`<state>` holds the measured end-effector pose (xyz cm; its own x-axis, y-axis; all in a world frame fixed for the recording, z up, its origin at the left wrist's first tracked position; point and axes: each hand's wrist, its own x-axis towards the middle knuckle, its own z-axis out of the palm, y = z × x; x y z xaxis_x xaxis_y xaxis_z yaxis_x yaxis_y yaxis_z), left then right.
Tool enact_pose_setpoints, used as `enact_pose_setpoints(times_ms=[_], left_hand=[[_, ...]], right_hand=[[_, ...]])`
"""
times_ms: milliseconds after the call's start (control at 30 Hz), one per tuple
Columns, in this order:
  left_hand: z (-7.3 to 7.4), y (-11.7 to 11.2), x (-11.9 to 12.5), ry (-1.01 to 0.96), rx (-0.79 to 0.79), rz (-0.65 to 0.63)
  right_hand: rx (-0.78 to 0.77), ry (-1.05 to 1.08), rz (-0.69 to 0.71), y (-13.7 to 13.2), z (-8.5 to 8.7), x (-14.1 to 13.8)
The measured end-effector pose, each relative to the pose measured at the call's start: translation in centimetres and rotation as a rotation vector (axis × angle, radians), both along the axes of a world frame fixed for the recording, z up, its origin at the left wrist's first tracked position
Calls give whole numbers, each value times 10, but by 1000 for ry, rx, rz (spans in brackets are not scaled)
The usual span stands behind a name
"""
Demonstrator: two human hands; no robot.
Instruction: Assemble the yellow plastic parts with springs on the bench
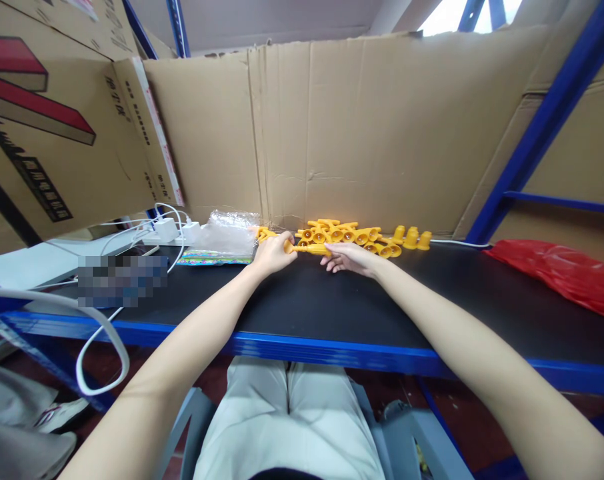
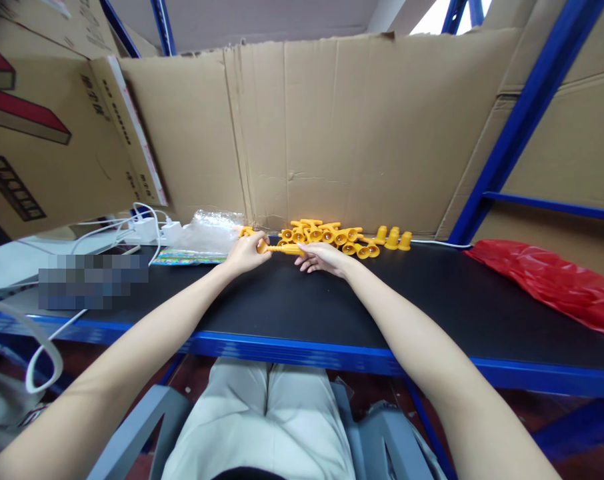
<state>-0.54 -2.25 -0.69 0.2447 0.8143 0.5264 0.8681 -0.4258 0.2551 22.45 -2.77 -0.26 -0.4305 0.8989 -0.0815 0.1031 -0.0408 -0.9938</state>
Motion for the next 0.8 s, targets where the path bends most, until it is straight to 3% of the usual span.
enact_pose_setpoints(times_ms=[333, 500, 633, 800], left_hand=[[0, -1, -1, -15, 7, -41], [-1, -2, -1, -65, 13, -132], [0, -2, -1, -131, 16, -187], [-2, 2, -3, -104, 5, -217]], right_hand=[[-76, 97, -9, 1, 0, -2], [28, 107, -72, 7, 3, -1], [169, 155, -234, 11, 10, 4], [348, 307, -582, 29, 14, 27]])
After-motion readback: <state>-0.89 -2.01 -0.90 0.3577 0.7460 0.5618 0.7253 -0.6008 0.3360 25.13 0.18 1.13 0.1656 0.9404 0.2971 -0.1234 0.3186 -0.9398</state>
